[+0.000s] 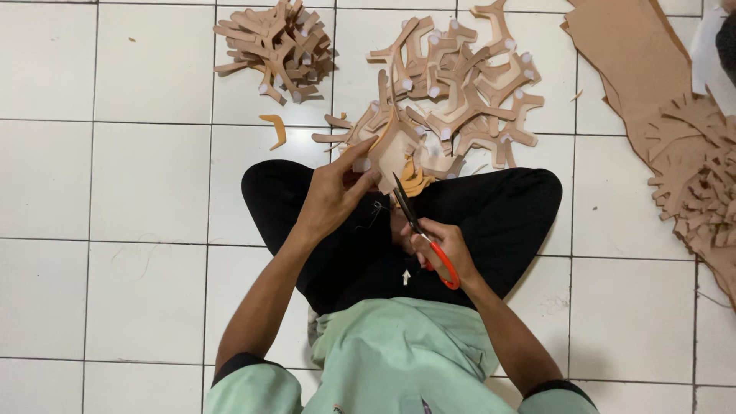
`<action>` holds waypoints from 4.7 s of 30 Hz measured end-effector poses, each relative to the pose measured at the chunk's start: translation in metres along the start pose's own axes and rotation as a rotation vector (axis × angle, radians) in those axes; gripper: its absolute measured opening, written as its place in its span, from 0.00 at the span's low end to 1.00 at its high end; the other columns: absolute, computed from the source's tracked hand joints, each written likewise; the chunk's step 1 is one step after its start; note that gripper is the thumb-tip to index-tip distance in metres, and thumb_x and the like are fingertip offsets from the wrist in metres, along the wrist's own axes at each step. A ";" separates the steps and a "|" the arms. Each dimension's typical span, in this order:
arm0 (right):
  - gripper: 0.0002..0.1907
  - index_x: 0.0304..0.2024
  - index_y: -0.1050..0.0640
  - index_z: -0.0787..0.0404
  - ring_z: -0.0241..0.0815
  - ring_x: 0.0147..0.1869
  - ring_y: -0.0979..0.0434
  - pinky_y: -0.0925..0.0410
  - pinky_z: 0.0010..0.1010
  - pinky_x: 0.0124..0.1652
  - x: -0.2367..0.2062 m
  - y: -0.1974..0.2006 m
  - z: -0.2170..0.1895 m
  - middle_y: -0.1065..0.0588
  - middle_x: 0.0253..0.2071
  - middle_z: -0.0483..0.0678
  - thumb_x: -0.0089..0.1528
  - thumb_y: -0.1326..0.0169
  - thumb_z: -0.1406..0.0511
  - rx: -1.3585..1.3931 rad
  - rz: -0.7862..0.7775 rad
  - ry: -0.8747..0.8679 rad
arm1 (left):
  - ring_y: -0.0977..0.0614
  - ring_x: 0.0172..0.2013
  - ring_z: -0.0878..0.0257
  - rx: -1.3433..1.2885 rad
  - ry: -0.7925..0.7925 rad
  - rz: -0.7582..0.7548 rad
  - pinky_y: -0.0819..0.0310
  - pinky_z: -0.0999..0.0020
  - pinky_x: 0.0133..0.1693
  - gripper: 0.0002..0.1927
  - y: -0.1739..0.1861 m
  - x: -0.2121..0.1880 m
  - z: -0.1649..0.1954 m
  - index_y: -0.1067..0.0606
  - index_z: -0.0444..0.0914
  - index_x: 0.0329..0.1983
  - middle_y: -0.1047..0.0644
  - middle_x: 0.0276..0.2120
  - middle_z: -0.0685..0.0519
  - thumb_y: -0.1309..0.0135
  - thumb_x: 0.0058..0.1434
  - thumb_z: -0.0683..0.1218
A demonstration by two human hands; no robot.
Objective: The person sits on a tiled floor and uses red-handled scissors to trim small beige craft pieces. They repeatedly pick up each piece, cut along its edges, and place the finished parts into a growing pile while discarding trimmings.
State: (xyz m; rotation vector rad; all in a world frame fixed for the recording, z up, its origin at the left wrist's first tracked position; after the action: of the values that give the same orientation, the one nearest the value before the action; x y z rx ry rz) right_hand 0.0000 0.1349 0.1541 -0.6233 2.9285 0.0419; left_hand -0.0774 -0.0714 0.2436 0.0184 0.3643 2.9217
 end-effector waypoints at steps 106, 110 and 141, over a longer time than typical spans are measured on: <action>0.27 0.40 0.26 0.68 0.26 0.19 0.38 0.43 0.18 0.19 -0.029 -0.005 0.004 0.35 0.22 0.40 0.68 0.46 0.48 0.288 0.002 -0.067 | 0.15 0.39 0.63 -0.822 0.132 0.309 0.15 0.69 0.44 0.14 -0.042 -0.021 -0.039 0.28 0.31 0.52 0.21 0.40 0.47 0.41 0.65 0.39; 0.31 0.49 0.28 0.67 0.28 0.28 0.34 0.39 0.19 0.27 -0.020 -0.006 0.000 0.34 0.29 0.40 0.67 0.48 0.43 0.230 -0.013 -0.022 | 0.16 0.37 0.63 -0.903 0.204 0.311 0.17 0.71 0.42 0.13 -0.056 -0.025 -0.044 0.29 0.31 0.50 0.21 0.40 0.48 0.41 0.65 0.37; 0.27 0.36 0.23 0.65 0.26 0.15 0.38 0.45 0.18 0.16 -0.001 0.014 0.001 0.34 0.16 0.40 0.64 0.47 0.45 0.048 0.069 -0.126 | 0.15 0.30 0.60 -0.839 0.295 0.171 0.20 0.73 0.30 0.14 -0.038 -0.014 -0.050 0.31 0.24 0.50 0.20 0.33 0.45 0.46 0.67 0.39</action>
State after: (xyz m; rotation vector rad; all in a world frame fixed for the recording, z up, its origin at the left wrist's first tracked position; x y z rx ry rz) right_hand -0.0047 0.1486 0.1530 -0.4930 2.8190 0.0174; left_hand -0.0581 -0.0496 0.1861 -0.5211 -0.8706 2.9899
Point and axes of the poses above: each hand's wrist, its own x-axis towards the middle knuckle, its own y-axis out of the back of the hand, z = x × y, the point moved 7 cm from there along x, towards the middle knuckle
